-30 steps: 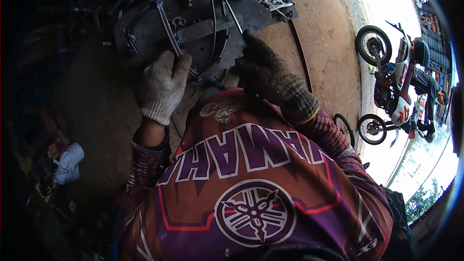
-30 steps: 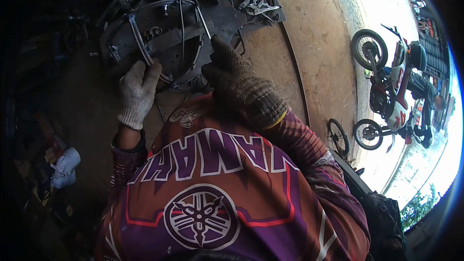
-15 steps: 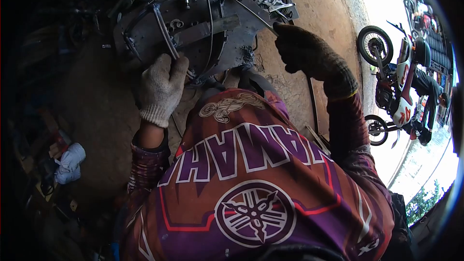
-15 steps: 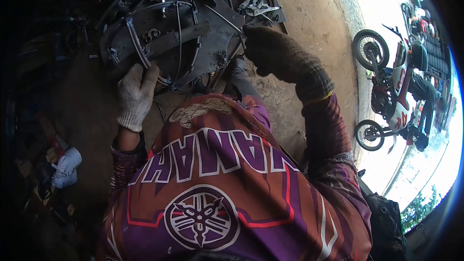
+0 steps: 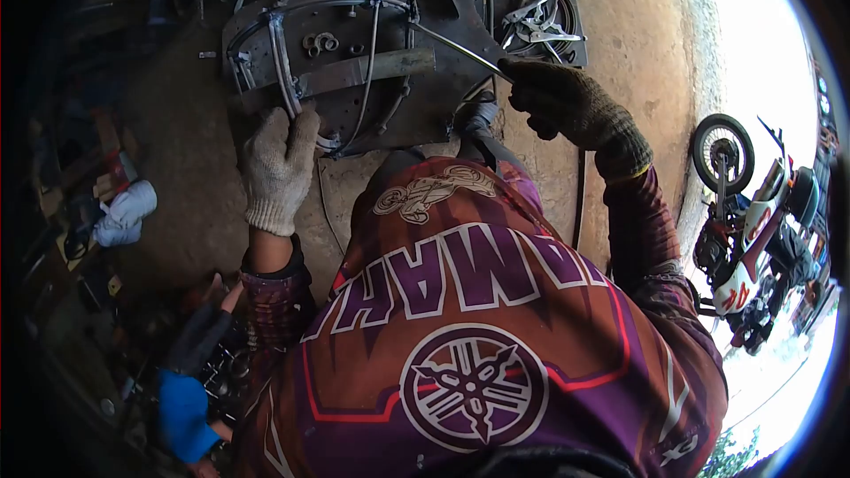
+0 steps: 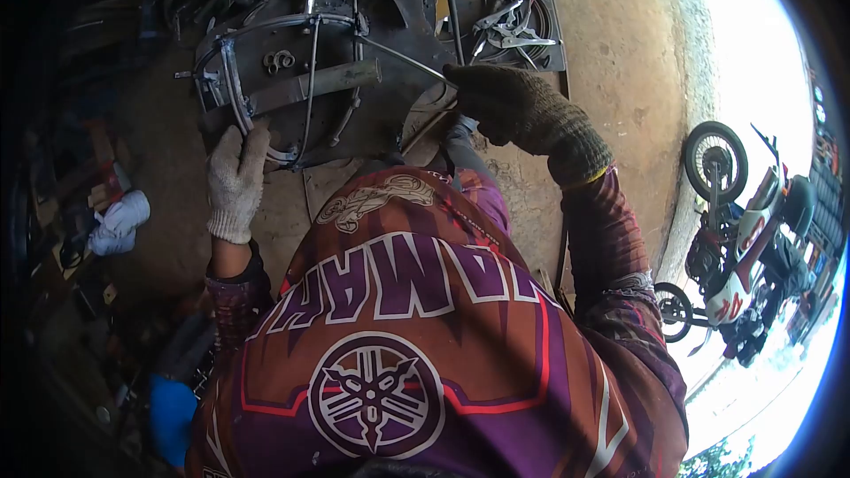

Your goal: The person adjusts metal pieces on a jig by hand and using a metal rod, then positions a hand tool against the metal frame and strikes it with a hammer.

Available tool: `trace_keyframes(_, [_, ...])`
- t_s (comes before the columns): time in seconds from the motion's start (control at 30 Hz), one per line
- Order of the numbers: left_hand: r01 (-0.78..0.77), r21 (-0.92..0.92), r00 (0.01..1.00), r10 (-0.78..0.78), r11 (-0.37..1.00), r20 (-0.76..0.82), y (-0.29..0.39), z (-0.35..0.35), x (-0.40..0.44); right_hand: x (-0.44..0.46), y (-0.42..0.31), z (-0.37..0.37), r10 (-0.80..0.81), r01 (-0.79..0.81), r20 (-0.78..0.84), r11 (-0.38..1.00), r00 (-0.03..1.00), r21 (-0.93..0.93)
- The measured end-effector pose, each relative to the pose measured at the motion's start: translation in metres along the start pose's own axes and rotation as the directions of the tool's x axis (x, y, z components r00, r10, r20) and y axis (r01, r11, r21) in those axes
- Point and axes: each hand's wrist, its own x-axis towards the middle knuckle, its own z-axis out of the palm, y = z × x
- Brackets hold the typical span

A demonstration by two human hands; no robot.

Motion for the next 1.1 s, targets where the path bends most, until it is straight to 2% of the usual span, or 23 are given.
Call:
trace_keyframes(0.13, [0.075, 0.009, 0.995, -0.074, 0.997, -0.070, 0.013, 0.007, -0.008, 0.011, 0.000, -0.018, -0.032, 0.034, 0.110, 0.999, 0.993, -0.020])
trace_keyframes(0.2, [0.115, 0.013, 0.990, -0.113, 0.993, -0.086, 0.009, 0.010, -0.008, 0.017, 0.002, -0.026, 0.025, -0.031, 0.121, 0.998, 0.992, 0.049])
trace_keyframes(0.3, [0.146, 0.043, 0.980, -0.138, 0.988, -0.143, 0.018, 0.015, -0.011, 0.018, -0.001, -0.034, 0.058, -0.057, 0.137, 0.998, 0.989, -0.011])
trace_keyframes(0.4, [0.098, 0.110, 0.980, -0.077, 0.989, -0.183, 0.013, 0.017, -0.014, 0.022, -0.006, -0.036, 0.032, -0.019, 0.159, 0.997, 0.987, -0.077])
trace_keyframes(0.53, [0.122, 0.123, 0.978, -0.098, 0.985, -0.186, 0.017, 0.018, -0.014, 0.024, -0.004, -0.042, -0.006, 0.030, 0.219, 0.994, 0.976, -0.107])
trace_keyframes(0.6, [0.127, 0.133, 0.976, -0.099, 0.983, -0.196, 0.021, 0.018, -0.014, 0.018, -0.013, -0.040, -0.154, 0.206, 0.205, 0.944, 0.966, -0.259])
trace_keyframes(0.63, [0.128, 0.133, 0.976, -0.102, 0.983, -0.191, 0.019, 0.017, -0.015, 0.018, -0.018, -0.038, -0.150, 0.201, 0.204, 0.945, 0.967, -0.257])
trace_keyframes(0.67, [0.129, 0.110, 0.979, -0.109, 0.986, -0.171, 0.012, 0.016, -0.013, 0.023, -0.024, -0.037, -0.238, 0.313, 0.215, 0.834, 0.947, -0.455])
trace_keyframes(0.73, [0.124, 0.086, 0.981, -0.109, 0.988, -0.161, 0.007, 0.014, -0.013, 0.031, -0.027, -0.045, -0.324, 0.407, 0.250, 0.661, 0.913, -0.631])
trace_keyframes(0.77, [0.114, 0.058, 0.982, -0.103, 0.992, -0.160, 0.003, 0.015, -0.013, 0.043, -0.020, -0.055, -0.132, 0.231, 0.226, 0.837, 0.965, -0.497])
trace_keyframes(0.8, [0.103, 0.029, 0.983, -0.097, 0.994, -0.157, 0.002, 0.015, -0.013, 0.054, -0.011, -0.064, 0.070, 0.015, 0.235, 0.940, 0.969, -0.340])
trace_keyframes(0.83, [0.101, 0.030, 0.983, -0.096, 0.994, -0.156, 0.003, 0.015, -0.013, 0.065, 0.006, -0.071, 0.069, 0.015, 0.234, 0.941, 0.970, -0.339])
trace_keyframes(0.9, [0.104, 0.004, 0.985, -0.103, 0.995, -0.141, 0.005, 0.013, -0.011, 0.086, 0.029, -0.072, -0.034, 0.117, 0.327, 0.964, 0.945, -0.239])
trace_keyframes(0.93, [0.110, 0.008, 0.984, -0.108, 0.994, -0.144, 0.009, 0.012, -0.012, 0.086, 0.028, -0.072, -0.034, 0.118, 0.334, 0.964, 0.942, -0.236])
trace_keyframes(1.0, [0.199, 0.014, 0.973, -0.195, 0.980, -0.125, 0.016, 0.012, -0.011, 0.082, 0.017, -0.070, -0.126, 0.264, 0.269, 0.774, 0.955, -0.575])
trace_keyframes(1.03, [0.193, 0.013, 0.974, -0.190, 0.981, -0.127, 0.017, 0.013, -0.010, 0.082, 0.021, -0.073, -0.130, 0.266, 0.267, 0.771, 0.955, -0.578])
trace_keyframes(1.1, [0.193, -0.013, 0.970, -0.193, 0.981, -0.147, 0.015, 0.014, -0.012, 0.084, 0.032, -0.072, -0.337, 0.454, 0.304, 0.681, 0.891, -0.575])
